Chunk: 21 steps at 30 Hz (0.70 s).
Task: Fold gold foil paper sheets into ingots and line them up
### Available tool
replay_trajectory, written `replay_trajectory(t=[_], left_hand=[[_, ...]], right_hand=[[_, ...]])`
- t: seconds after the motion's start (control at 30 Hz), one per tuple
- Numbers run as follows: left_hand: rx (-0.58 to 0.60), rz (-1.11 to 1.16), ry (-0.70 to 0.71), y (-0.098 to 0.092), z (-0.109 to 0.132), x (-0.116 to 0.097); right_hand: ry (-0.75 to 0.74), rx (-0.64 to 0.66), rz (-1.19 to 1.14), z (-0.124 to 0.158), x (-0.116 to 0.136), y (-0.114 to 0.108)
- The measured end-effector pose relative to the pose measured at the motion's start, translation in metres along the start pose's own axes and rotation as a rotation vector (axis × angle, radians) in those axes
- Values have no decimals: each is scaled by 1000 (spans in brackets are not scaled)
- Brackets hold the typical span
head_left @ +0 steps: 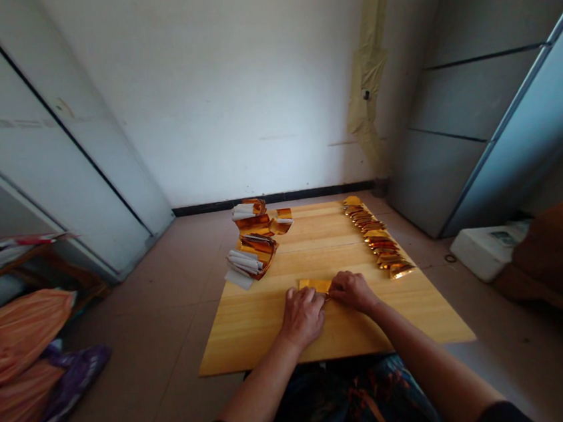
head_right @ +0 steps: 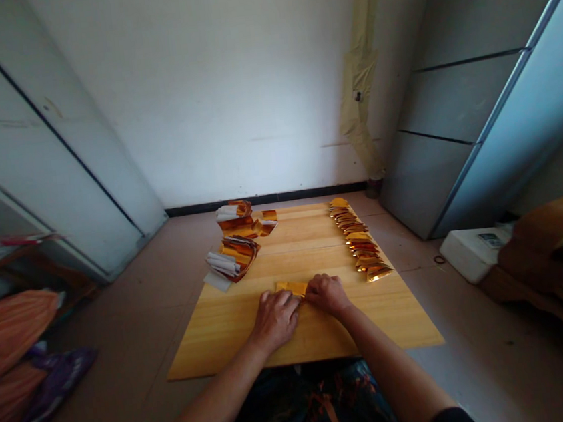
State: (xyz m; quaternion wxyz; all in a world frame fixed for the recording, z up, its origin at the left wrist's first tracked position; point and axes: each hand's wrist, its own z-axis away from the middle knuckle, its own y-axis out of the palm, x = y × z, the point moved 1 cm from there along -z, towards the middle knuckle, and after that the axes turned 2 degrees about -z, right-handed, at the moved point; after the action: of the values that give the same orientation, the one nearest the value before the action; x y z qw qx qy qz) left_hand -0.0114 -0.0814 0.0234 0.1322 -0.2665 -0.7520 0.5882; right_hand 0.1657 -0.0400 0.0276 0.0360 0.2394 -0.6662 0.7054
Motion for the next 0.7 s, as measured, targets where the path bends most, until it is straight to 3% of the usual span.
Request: replay_trajectory(t=[0.7], left_hand=[[-2, -13, 3, 7, 5, -1]], right_hand=[[31, -14, 15, 0, 6, 1]])
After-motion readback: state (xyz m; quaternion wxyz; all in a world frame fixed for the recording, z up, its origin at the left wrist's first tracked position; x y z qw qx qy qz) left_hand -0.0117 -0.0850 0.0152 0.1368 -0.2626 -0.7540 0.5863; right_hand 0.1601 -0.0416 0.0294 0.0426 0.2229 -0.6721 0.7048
